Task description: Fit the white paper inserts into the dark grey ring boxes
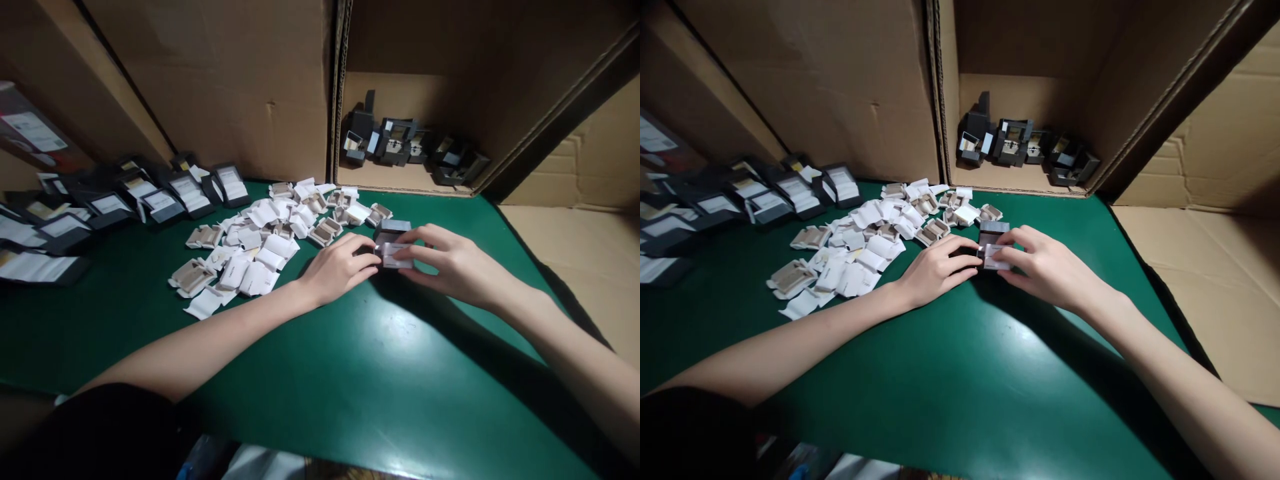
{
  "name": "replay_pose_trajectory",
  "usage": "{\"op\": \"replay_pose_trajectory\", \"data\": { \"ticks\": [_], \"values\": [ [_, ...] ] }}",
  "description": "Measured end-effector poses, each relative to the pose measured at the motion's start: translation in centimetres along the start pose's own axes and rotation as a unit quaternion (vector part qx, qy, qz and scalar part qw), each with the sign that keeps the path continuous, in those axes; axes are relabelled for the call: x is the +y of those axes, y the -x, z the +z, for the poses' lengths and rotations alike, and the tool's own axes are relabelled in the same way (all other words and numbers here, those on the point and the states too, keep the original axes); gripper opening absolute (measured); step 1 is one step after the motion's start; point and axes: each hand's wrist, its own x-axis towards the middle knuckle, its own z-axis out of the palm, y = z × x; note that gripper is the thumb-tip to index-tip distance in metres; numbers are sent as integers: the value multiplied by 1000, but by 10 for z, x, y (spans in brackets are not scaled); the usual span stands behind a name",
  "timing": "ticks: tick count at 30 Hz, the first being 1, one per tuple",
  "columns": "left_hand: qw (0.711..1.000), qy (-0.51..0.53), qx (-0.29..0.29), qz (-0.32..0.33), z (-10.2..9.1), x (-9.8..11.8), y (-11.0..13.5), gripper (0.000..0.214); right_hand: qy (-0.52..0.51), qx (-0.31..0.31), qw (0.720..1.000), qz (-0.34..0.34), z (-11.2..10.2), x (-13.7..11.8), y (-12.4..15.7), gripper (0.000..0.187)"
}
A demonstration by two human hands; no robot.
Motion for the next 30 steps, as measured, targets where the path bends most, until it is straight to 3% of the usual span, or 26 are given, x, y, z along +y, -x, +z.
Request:
{"op": "replay_pose_trajectory", "data": {
  "ticks": [10,19,30],
  "values": [
    [998,-45,-19,28,1,0,1,15,19,8,1000,-10,-2,-1,-1,19],
    [991,-94,-35,92,-1,4,-2,12,28,-6,1000,-11,-4,-5,-2,23],
    [979,-164,-63,102,-2,6,-4,9,49,-14,999,17,-3,-11,-3,23]
  ]
}}
